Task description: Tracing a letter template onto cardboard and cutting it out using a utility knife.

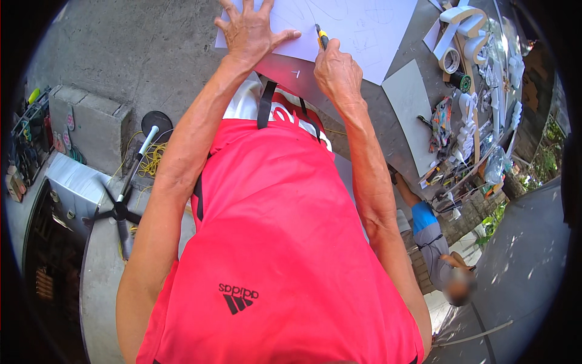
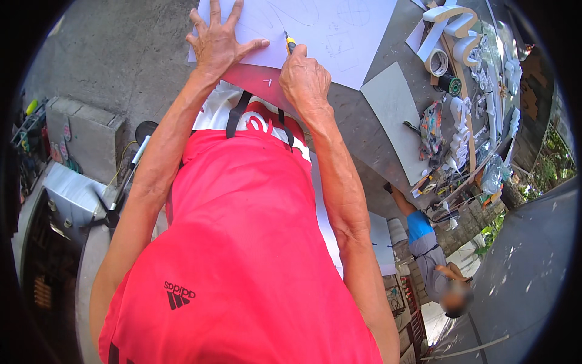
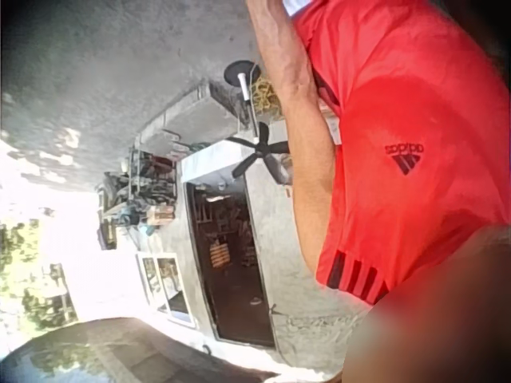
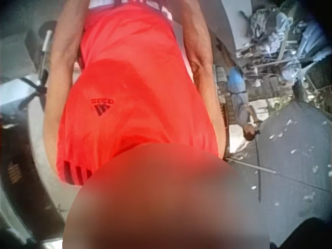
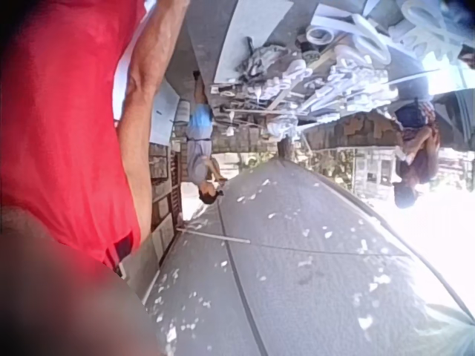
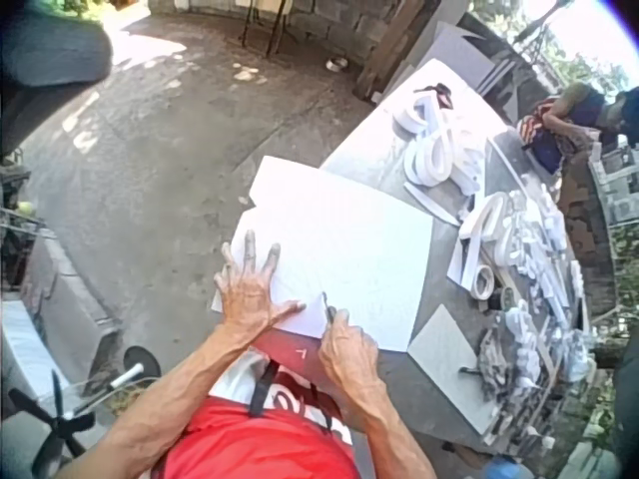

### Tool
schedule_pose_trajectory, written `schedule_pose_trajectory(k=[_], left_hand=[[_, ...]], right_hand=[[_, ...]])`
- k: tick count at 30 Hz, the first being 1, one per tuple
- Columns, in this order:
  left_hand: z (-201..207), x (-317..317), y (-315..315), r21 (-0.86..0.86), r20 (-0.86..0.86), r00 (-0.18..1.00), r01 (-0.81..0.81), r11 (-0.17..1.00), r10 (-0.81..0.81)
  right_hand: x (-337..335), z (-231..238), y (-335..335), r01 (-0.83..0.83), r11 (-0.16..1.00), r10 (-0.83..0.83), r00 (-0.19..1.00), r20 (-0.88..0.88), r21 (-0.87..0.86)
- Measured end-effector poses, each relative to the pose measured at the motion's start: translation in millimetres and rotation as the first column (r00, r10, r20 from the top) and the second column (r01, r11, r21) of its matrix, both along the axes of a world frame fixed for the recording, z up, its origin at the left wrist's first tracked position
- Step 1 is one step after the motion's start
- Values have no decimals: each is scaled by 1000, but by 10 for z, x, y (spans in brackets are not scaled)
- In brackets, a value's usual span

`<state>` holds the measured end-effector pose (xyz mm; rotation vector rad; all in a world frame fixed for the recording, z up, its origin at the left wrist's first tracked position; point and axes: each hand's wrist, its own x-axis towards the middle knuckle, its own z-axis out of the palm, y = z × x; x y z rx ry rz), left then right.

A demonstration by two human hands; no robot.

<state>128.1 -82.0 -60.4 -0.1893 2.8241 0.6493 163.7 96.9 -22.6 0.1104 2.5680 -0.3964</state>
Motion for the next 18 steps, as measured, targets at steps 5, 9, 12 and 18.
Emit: schedule_pose_trajectory(k=[5, 9, 12, 18], left_hand=[[-20, 527, -93, -312, -104, 988, 73, 947, -110], [322, 720, -109, -209, 203, 961, 229, 951, -187], [388, 564, -168, -149, 181, 944, 304, 941, -277], [232, 35, -138, -13, 138, 919, 374, 927, -369]], right_hand=[[-207, 52, 304, -295, 955, 296, 955, 1, 40], [-326, 32, 506, -391, 920, 391, 920, 24, 29], [-331, 60, 514, -384, 923, 382, 922, 60, 23], [-213, 42, 398, -357, 934, 356, 934, 32, 33]])
